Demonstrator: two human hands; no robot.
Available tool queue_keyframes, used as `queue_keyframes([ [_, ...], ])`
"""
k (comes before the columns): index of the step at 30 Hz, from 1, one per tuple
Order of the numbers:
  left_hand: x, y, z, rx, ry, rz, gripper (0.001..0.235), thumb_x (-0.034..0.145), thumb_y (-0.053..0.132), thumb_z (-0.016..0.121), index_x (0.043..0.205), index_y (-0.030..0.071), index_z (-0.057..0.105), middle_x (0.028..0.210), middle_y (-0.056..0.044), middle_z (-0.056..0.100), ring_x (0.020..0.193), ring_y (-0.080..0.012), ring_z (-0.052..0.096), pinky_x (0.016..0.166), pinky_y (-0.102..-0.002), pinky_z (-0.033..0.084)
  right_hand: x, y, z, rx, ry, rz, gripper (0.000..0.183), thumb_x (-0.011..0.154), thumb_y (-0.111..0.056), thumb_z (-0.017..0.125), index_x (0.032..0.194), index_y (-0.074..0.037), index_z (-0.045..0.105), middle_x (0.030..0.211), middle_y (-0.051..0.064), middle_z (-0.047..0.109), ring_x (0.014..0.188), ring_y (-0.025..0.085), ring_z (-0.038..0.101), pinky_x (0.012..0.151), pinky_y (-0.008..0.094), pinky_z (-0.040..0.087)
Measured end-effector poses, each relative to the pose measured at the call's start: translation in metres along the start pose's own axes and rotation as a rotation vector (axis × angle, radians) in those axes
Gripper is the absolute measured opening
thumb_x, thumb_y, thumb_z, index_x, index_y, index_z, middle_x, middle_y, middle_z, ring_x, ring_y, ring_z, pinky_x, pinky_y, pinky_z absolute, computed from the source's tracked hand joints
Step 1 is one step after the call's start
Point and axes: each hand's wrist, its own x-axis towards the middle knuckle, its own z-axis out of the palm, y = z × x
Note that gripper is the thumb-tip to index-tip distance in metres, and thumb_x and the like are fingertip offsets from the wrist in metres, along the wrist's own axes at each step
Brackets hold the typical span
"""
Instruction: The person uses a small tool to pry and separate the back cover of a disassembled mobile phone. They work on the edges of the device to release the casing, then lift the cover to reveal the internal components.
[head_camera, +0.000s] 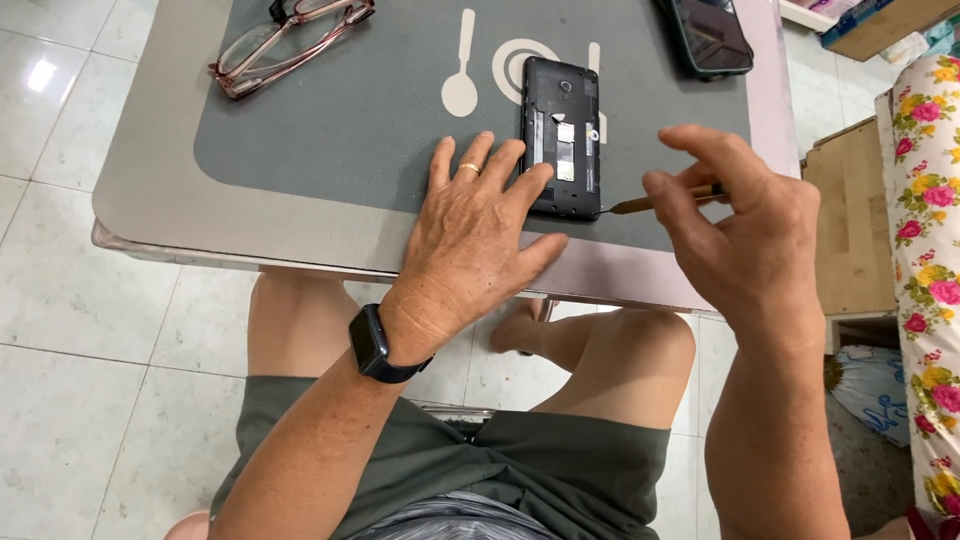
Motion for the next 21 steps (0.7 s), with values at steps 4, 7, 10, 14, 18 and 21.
queue_keyframes([
  [4,0.001,0.000,-0.001,0.008,-0.006,0.010,0.057,0.083,0.043,0.079,0.124,0.007,0.064,0.131,-0.016,0.059,0.129,-0.0449,0.050,0.115,-0.065,0.029,0.003,-0.011,-0.007,0.144,-0.063,0.000,0.041,0.101,0.007,0.062,0.141,0.004,0.057,0.114,0.015,0.074,0.100,0.025,0.073,0.093,0.038,0.059],
  [7,0.002,0.002,-0.002,0.005,-0.030,-0.009,0.055,0.084,0.044,0.076,0.124,0.008,0.063,0.131,-0.016,0.058,0.129,-0.0435,0.049,0.115,-0.064,0.028,0.002,-0.011,-0.006,0.111,-0.070,0.035,0.032,0.107,0.005,0.064,0.139,0.001,0.062,0.100,0.009,0.074,0.094,0.022,0.074,0.080,0.034,0.056],
  [10,0.002,0.002,-0.003,0.005,-0.007,-0.006,0.053,0.083,0.042,0.075,0.121,0.007,0.064,0.130,-0.016,0.058,0.128,-0.0427,0.050,0.115,-0.063,0.029,-0.001,-0.003,0.002,0.086,0.008,0.085,0.022,0.110,0.003,0.070,0.132,0.000,0.068,0.083,0.007,0.069,0.078,0.018,0.073,0.080,0.031,0.060],
  [14,0.001,0.001,-0.001,0.014,-0.001,-0.005,0.055,0.083,0.043,0.076,0.124,0.009,0.064,0.131,-0.016,0.061,0.128,-0.0439,0.051,0.115,-0.064,0.029,-0.006,0.003,0.006,0.053,0.062,0.079,0.016,0.113,0.002,0.077,0.128,0.000,0.071,0.082,0.009,0.065,0.072,0.019,0.070,0.070,0.029,0.055],
  [18,0.001,0.002,-0.003,0.015,0.019,0.008,0.052,0.083,0.041,0.077,0.120,0.008,0.064,0.129,-0.016,0.060,0.126,-0.0425,0.052,0.114,-0.063,0.030,-0.008,0.007,0.006,0.050,0.061,0.065,0.026,0.110,0.004,0.072,0.135,-0.001,0.067,0.095,0.010,0.069,0.084,0.020,0.064,0.079,0.035,0.055],
  [21,0.002,0.002,-0.002,0.022,0.003,-0.002,0.055,0.083,0.043,0.077,0.123,0.008,0.065,0.130,-0.017,0.060,0.128,-0.0431,0.051,0.114,-0.062,0.029,0.000,-0.009,-0.001,0.181,0.021,-0.002,0.029,0.108,0.012,0.063,0.137,0.007,0.059,0.103,0.014,0.073,0.101,0.027,0.073,0.094,0.040,0.059],
])
